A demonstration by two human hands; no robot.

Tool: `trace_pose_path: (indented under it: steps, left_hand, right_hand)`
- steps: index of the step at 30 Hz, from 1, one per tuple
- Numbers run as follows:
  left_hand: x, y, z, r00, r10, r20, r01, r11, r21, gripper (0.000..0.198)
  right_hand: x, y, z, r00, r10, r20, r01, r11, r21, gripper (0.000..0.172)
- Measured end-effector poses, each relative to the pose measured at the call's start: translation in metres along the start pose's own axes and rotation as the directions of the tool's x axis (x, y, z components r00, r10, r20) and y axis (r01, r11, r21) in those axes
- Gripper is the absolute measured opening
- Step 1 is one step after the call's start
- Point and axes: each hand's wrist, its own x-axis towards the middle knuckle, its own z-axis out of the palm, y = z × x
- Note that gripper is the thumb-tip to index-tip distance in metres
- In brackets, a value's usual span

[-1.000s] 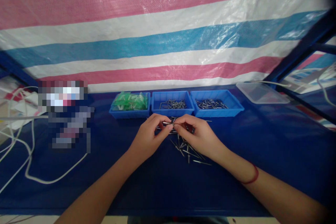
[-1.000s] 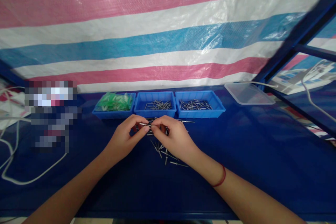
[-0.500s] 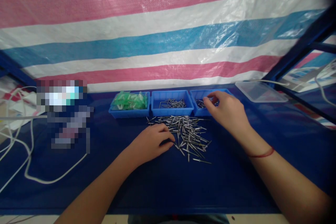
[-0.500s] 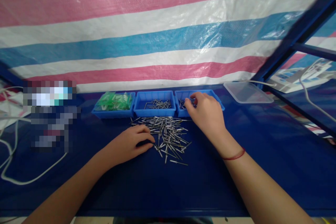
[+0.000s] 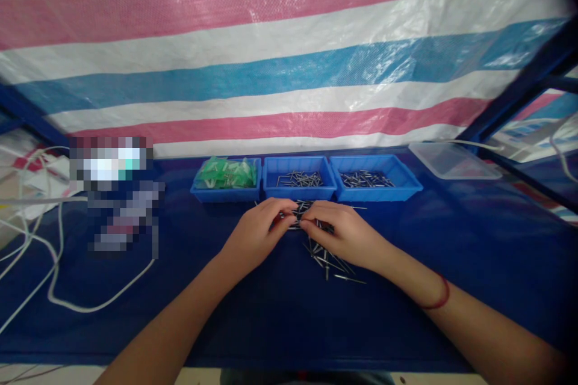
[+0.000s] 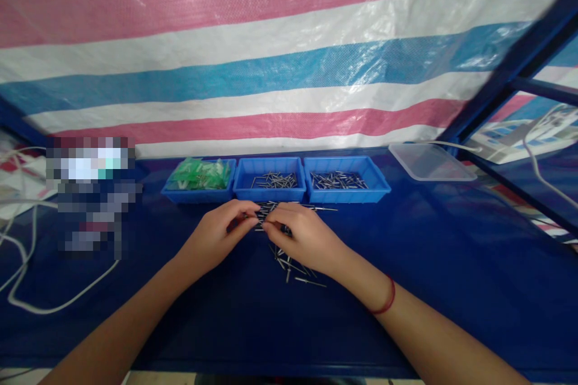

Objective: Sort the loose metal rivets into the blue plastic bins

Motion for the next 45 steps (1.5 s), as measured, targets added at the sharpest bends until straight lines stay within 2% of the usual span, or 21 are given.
trace_pose_path:
  steps: [4, 8, 18, 28, 36, 39, 42, 45]
  left_hand:
    - [-0.001, 0.001, 0.007, 0.979, -0.176, -0.099, 0.145, 0.954, -0.264, 0.025]
    - [0.000, -0.001, 0.010, 0.969, -0.235, -0.078, 0.189, 0.906, -0.379, 0.020]
    - [-0.001, 0.001, 0.006, 0.981, -0.184, -0.064, 0.156, 0.940, -0.303, 0.018]
    - [0.000, 0.002, 0.005, 0.980, -0.187, -0.070, 0.166, 0.958, -0.235, 0.018]
    - [-0.001, 0.000, 0.009, 0.987, -0.156, -0.032, 0.151, 0.982, -0.111, 0.024]
    - [-0.002, 0.000, 0.010, 0.995, -0.101, -0.001, 0.101, 0.995, -0.018, 0.028]
    - [-0.004, 0.002, 0.008, 0.987, 0.032, 0.159, -0.043, 0.997, 0.064, 0.022]
    - [-0.008, 0.002, 0.008, 0.947, 0.105, 0.304, -0.156, 0.976, 0.150, 0.019]
  right_hand:
    - [0.000, 0.000, 0.002, 0.998, 0.058, -0.033, -0.054, 0.993, 0.100, 0.014]
    - [0.001, -0.004, 0.003, 0.993, 0.113, -0.047, -0.104, 0.983, 0.151, 0.014]
    - [0.000, -0.005, 0.005, 0.988, 0.120, -0.096, -0.101, 0.977, 0.189, 0.010]
    - [0.000, -0.008, 0.002, 0.943, 0.161, -0.292, -0.106, 0.975, 0.193, 0.002]
    - [0.000, -0.009, -0.008, 0.959, 0.022, -0.282, -0.006, 0.998, 0.059, 0.012]
    - [0.000, -0.001, -0.022, 0.921, 0.058, -0.385, -0.083, 0.995, -0.050, 0.016]
    - [-0.001, 0.016, -0.041, 0.832, 0.098, -0.547, -0.233, 0.955, -0.183, 0.018]
    - [-0.005, 0.039, -0.057, 0.774, 0.149, -0.616, -0.424, 0.844, -0.329, 0.023]
